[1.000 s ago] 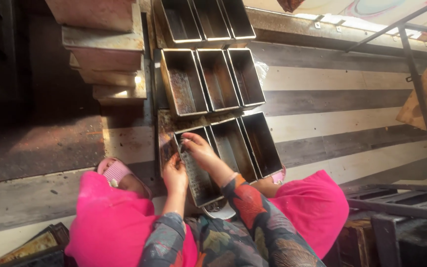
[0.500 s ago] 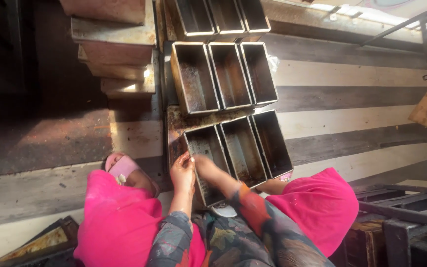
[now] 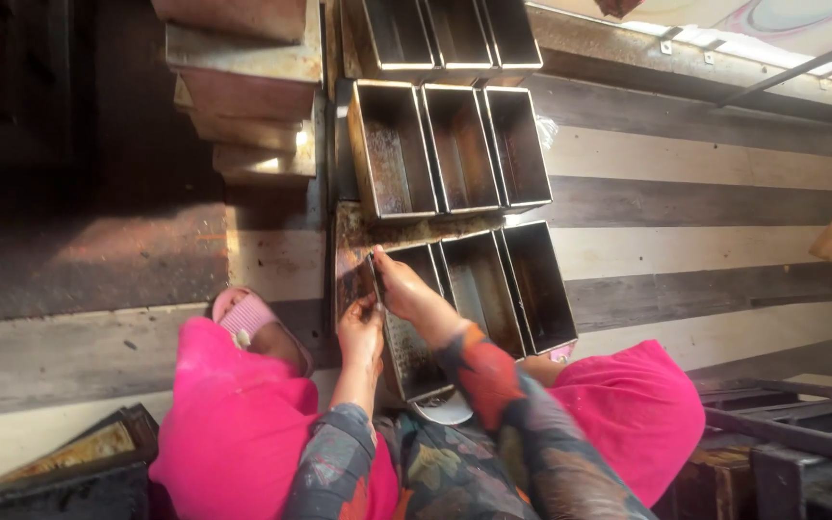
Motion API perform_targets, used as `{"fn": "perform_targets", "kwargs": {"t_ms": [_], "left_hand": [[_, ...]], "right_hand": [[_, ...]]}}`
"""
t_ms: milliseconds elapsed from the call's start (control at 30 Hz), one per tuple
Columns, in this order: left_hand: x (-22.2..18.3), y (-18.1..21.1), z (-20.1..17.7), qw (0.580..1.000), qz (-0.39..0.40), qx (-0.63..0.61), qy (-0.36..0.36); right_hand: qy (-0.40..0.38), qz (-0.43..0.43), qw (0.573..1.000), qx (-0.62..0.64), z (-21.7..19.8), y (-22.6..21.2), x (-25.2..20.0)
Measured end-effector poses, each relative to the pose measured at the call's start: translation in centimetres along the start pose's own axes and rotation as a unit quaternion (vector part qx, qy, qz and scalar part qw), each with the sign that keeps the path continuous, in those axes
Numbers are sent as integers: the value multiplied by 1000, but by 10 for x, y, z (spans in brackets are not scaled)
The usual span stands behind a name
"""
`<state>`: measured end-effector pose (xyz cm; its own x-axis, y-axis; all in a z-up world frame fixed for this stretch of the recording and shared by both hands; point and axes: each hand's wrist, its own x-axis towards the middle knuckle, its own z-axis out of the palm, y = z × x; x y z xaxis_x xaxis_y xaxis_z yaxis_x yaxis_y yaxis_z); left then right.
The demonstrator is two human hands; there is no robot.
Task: Cleaning and preparing bread tins for baking by removing residues and wiping them.
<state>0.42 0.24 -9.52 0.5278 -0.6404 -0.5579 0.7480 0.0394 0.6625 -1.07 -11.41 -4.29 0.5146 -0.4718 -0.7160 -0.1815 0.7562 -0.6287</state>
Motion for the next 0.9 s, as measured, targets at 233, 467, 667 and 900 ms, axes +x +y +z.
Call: {"fn": "perform_targets", "kwargs": {"t_ms": [233,467,667,900], "left_hand": [[10,14,1,1000,19,11,-17],[0,41,7,950,102,295,5],[3,42,5,943,138,304,0],[11,49,8,906,166,390,17]], "right_hand": [[-9,-7,973,-230,-29,54,-85],[-191,26,757,-624,-51,52,-150],[-196,-32,645,-738,-47,72,-114],[-238,-52,567,-787,-58,59,-107]]}}
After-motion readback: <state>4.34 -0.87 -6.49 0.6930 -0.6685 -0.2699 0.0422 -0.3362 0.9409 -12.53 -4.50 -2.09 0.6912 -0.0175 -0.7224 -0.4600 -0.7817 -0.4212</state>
